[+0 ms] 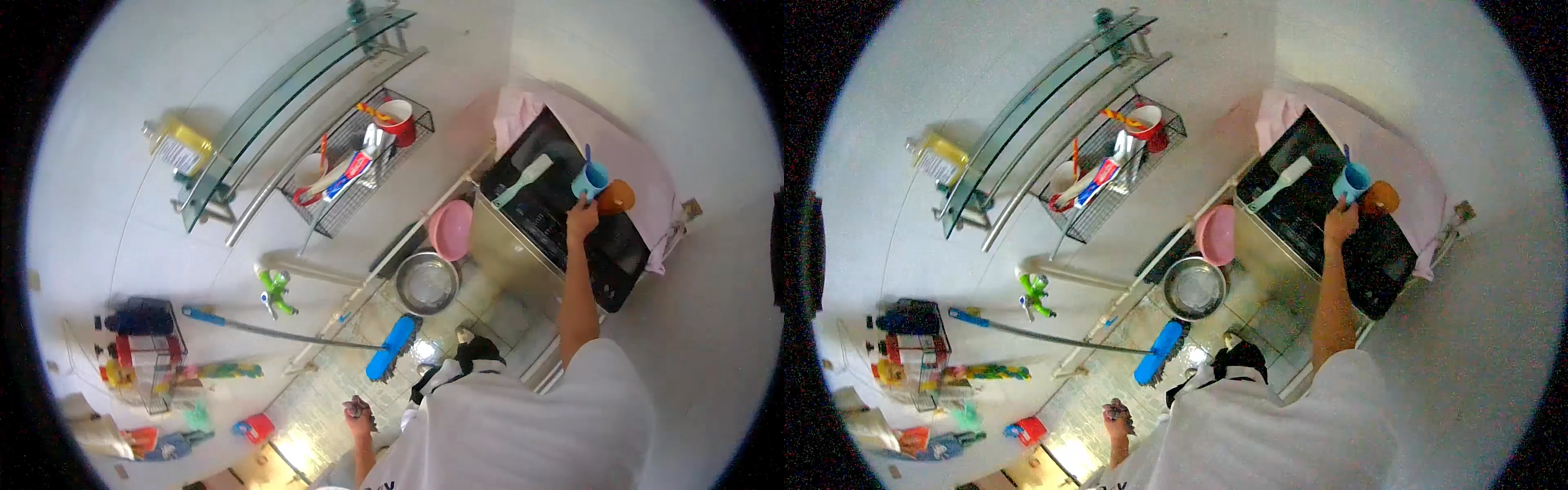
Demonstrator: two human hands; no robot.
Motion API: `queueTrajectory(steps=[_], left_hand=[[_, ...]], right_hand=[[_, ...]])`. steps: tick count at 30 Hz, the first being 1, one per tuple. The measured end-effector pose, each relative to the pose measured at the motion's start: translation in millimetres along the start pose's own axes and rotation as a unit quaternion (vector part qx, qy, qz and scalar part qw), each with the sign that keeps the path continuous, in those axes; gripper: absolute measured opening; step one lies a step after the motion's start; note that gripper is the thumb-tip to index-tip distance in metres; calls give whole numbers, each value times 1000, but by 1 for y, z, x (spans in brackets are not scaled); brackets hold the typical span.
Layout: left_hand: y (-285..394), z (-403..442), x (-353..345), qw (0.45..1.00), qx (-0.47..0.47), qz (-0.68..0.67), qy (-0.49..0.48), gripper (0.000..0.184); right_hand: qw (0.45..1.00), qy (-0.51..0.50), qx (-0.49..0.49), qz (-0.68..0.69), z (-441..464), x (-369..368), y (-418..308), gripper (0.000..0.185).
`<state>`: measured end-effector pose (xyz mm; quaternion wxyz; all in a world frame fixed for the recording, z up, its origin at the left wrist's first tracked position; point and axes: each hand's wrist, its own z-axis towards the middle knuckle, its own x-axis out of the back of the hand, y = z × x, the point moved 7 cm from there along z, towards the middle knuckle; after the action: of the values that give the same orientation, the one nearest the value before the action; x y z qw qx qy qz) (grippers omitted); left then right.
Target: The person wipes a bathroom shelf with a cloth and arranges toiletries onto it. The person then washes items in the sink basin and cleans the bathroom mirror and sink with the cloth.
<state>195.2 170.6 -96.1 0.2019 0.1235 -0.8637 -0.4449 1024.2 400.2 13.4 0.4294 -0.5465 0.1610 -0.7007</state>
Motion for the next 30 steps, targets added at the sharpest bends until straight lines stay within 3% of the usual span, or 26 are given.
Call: queueTrajectory(steps=[2, 4, 6, 7, 10, 12, 14, 16, 17, 19, 20, 22, 23, 24, 26, 27, 29, 30], left_hand=[[-7, 6, 5, 993, -81, -73, -35, 34], [1, -9, 7, 999, -45, -23, 17, 34], [-18, 3, 18, 998, -63, -20, 0, 34], [-45, 20, 31, 998, -62, -27, 8, 34], [-43, 1, 30, 998, -10, 15, 60, 33], [-31, -15, 26, 993, 47, 50, 94, 33], [-62, 3, 36, 996, 4, 12, 87, 33], [-61, -14, 33, 996, 22, -27, 79, 34], [-78, -10, 36, 996, 21, -34, 83, 34], [-98, -8, 49, 987, -70, -74, 124, 34], [-93, -16, 49, 986, -72, -77, 127, 34], [-78, -48, 47, 983, -2, -91, 161, 34], [-108, -30, 60, 971, -155, -98, 151, 32], [-90, -43, 57, 971, -156, -98, 150, 32], [-66, -78, 50, 977, -50, -110, 176, 30], [-78, -78, 47, 968, -24, -198, 151, 28], [-87, -79, 55, 976, -31, -166, 139, 26], [-102, -70, 63, 982, -41, -134, 125, 26]], right_hand=[[989, -21, -1, 147, -11, 22, -24, 42], [989, -32, 101, 102, -13, 38, -46, 41], [978, -59, 98, 173, -25, 80, -112, 37], [964, -106, 140, 199, -29, 95, -147, 35], [925, -207, 217, 233, -39, 133, -257, 31], [865, -260, 243, 354, -49, 153, -340, 30], [795, -350, 230, 439, -67, 166, -426, 28], [718, -413, 320, 459, -79, 149, -502, 29], [722, -408, 348, 437, -90, 141, -541, 35], [722, -388, 444, 362, -114, 123, -611, 37], [734, -421, 436, 305, -135, 132, -635, 38], [720, -393, 496, 285, -157, 116, -673, 41], [691, -328, 559, 321, -166, 84, -690, 46], [691, -327, 559, 321, -173, 72, -694, 46], [682, -337, 585, 280, -188, 49, -699, 46], [676, -367, 577, 275, -194, 46, -698, 49], [686, -414, 547, 244, -197, 44, -696, 51], [691, -378, 568, 240, -200, 53, -696, 49]])
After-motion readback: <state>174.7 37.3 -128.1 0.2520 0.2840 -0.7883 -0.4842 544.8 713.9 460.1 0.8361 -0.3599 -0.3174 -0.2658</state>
